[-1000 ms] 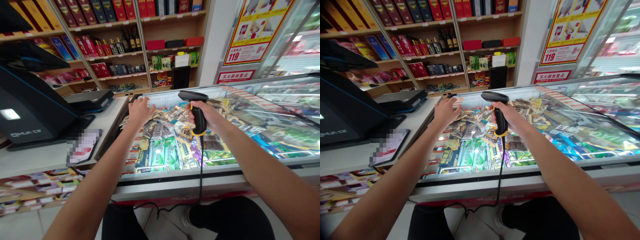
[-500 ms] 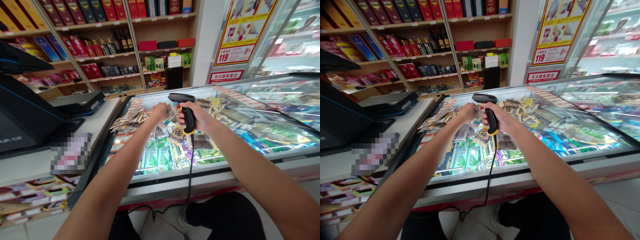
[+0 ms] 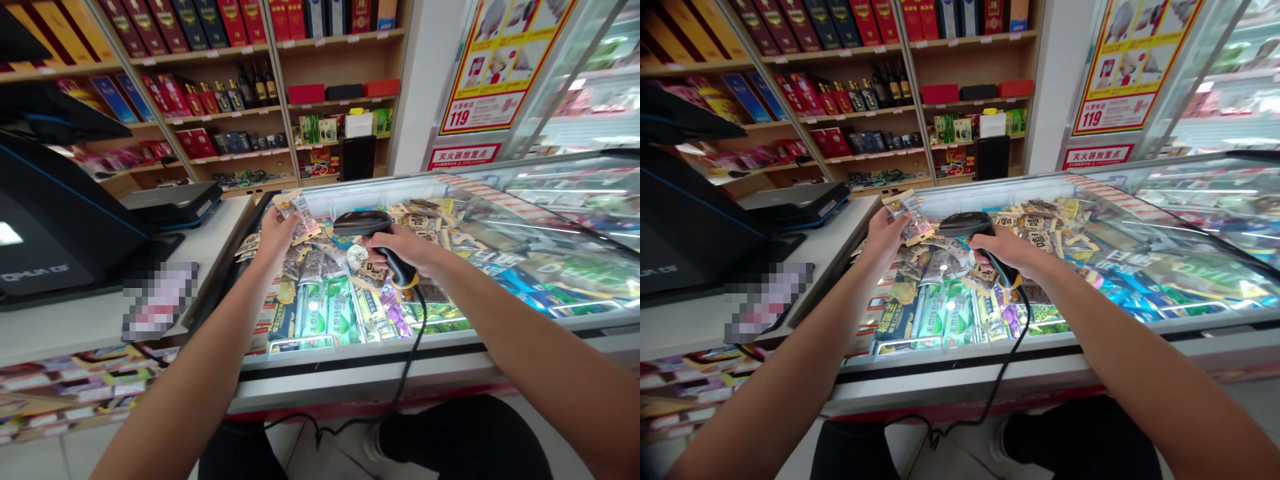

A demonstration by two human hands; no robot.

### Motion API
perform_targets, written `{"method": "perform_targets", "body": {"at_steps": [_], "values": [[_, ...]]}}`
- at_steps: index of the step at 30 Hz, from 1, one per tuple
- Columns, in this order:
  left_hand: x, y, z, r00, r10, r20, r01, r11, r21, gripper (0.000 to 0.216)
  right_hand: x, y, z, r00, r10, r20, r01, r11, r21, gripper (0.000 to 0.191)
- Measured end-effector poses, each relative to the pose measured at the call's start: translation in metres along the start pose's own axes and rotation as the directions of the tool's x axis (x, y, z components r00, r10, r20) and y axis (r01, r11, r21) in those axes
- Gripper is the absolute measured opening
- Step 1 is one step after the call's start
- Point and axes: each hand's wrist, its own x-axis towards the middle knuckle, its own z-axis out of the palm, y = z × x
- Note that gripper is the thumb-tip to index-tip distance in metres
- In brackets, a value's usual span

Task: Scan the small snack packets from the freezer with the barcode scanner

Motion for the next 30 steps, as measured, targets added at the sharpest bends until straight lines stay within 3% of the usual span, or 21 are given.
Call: {"method": "perform_targets", "body": {"at_steps": [5,8,9,11,13,16,19,21,24,27,30], "values": [[0.0,0.003,-0.005,0.997,0.053,0.049,-0.057,0.994,0.091,0.022,-0.001,0.001,0.003,0.999,-0.023,-0.031,0.022,0.999,-0.033,0.02],[-0.007,0.016,-0.006,0.975,0.194,0.109,-0.219,0.918,0.33,0.019,-0.002,-0.003,0.003,0.998,-0.064,-0.026,0.065,0.997,0.036,0.018],[-0.013,0.022,-0.007,0.957,0.234,0.173,-0.289,0.84,0.46,0.017,-0.002,-0.004,0.002,0.996,-0.083,-0.039,0.085,0.994,0.065,0.017],[-0.027,0.032,-0.006,0.898,0.215,0.384,-0.434,0.572,0.696,0.013,-0.001,-0.006,-0.001,0.989,-0.111,-0.093,0.122,0.986,0.118,0.015],[-0.043,0.04,-0.002,0.804,0.067,0.59,-0.583,0.286,0.761,0.01,0.001,-0.007,-0.005,0.981,-0.117,-0.153,0.14,0.979,0.15,0.015],[-0.063,0.046,0.004,0.713,-0.217,0.667,-0.665,0.092,0.741,0.022,0.003,-0.006,-0.01,0.976,-0.099,-0.194,0.136,0.972,0.19,0.016],[-0.07,0.051,0.007,0.67,-0.4,0.625,-0.659,0.067,0.749,0.03,0.004,-0.005,-0.013,0.974,-0.082,-0.211,0.128,0.968,0.215,0.015],[-0.07,0.055,0.006,0.659,-0.444,0.607,-0.648,0.073,0.758,0.034,0.005,-0.005,-0.013,0.974,-0.073,-0.214,0.121,0.968,0.221,0.014],[-0.071,0.061,0.004,0.654,-0.502,0.566,-0.612,0.09,0.786,0.059,0.005,-0.005,-0.011,0.973,-0.077,-0.216,0.126,0.967,0.221,0.014],[-0.074,0.062,0.004,0.659,-0.478,0.581,-0.613,0.107,0.783,0.075,0.005,-0.006,-0.009,0.973,-0.077,-0.219,0.125,0.968,0.216,0.015],[-0.077,0.061,0.005,0.623,-0.397,0.674,-0.698,0.105,0.708,0.058,0.004,-0.006,-0.008,0.975,-0.063,-0.211,0.109,0.971,0.213,0.015]]}}
